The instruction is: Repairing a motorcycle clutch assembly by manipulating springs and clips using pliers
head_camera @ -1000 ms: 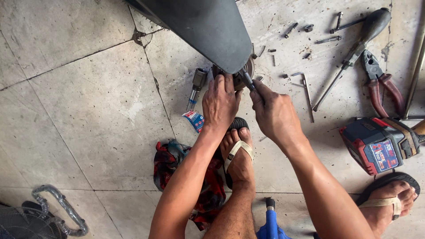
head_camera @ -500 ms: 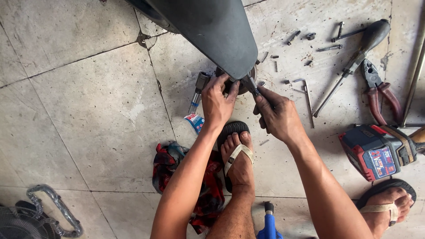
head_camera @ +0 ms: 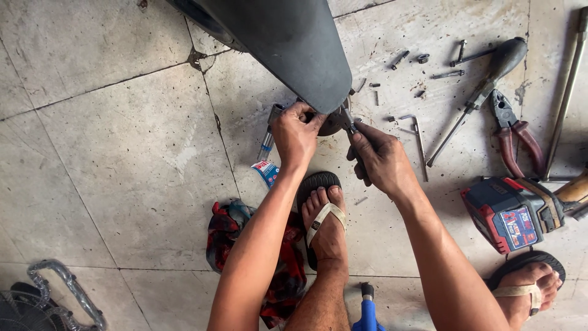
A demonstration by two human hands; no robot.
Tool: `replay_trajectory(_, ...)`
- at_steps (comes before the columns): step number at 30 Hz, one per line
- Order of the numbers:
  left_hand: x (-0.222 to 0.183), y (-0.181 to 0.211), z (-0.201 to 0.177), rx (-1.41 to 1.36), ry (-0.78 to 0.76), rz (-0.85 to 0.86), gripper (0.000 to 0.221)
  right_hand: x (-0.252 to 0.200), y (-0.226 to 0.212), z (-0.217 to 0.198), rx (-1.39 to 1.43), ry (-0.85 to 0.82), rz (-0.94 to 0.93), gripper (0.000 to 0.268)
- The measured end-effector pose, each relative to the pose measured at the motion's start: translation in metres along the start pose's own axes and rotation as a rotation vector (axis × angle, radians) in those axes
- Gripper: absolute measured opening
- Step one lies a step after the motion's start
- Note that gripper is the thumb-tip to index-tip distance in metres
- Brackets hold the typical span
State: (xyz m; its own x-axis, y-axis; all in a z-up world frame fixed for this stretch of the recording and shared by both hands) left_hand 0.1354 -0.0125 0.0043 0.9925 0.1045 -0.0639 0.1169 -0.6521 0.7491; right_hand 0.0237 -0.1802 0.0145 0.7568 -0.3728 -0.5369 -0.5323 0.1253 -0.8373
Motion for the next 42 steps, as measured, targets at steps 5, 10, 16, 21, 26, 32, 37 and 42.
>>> replay_trajectory(5,0.002,0.011,0.001,0.076,-0.018,0.04,0.013,-0.003,0.0,-0.003,0.019,-0.016,0.008,0.039)
replay_trajectory(10,-0.002,0.013,0.006,0.136,-0.036,0.087,0.01,-0.008,0.006,-0.007,0.035,-0.005,0.028,0.039)
replay_trajectory(16,0.002,0.001,0.021,0.234,-0.14,0.122,0.013,-0.013,0.01,-0.008,0.024,0.001,0.047,0.04)
replay_trajectory(21,0.004,0.009,0.032,0.324,-0.251,0.326,0.016,-0.014,0.014,-0.022,-0.068,0.087,-0.017,0.041)
replay_trajectory(26,0.0,0.024,0.021,0.27,-0.333,0.377,0.021,-0.039,0.006,-0.034,-0.697,0.187,-0.075,0.047)
replay_trajectory(32,-0.04,0.035,0.001,-0.148,-0.609,0.181,0.015,-0.056,0.022,-0.033,-1.024,0.301,-0.287,0.056)
replay_trajectory(37,-0.056,0.03,0.007,-0.301,-0.706,0.071,0.012,-0.057,-0.029,-0.008,-0.689,0.306,-0.792,0.028)
replay_trajectory(42,-0.054,0.018,0.016,-0.377,-0.851,-0.107,0.01,-0.051,-0.056,0.0,-0.465,0.156,-0.892,0.015)
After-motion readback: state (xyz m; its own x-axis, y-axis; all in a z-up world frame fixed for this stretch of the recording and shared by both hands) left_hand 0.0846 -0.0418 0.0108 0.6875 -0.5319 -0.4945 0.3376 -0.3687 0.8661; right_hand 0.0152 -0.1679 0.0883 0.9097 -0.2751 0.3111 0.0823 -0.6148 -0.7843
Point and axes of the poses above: each hand's wrist, its own x-axis towards the middle knuckle, its own z-axis out of the palm, y = z × x, the point moved 10 cm from there along x, towards the middle knuckle, and after that the axes turned 11 degrees about y, right-handed, at the moved point
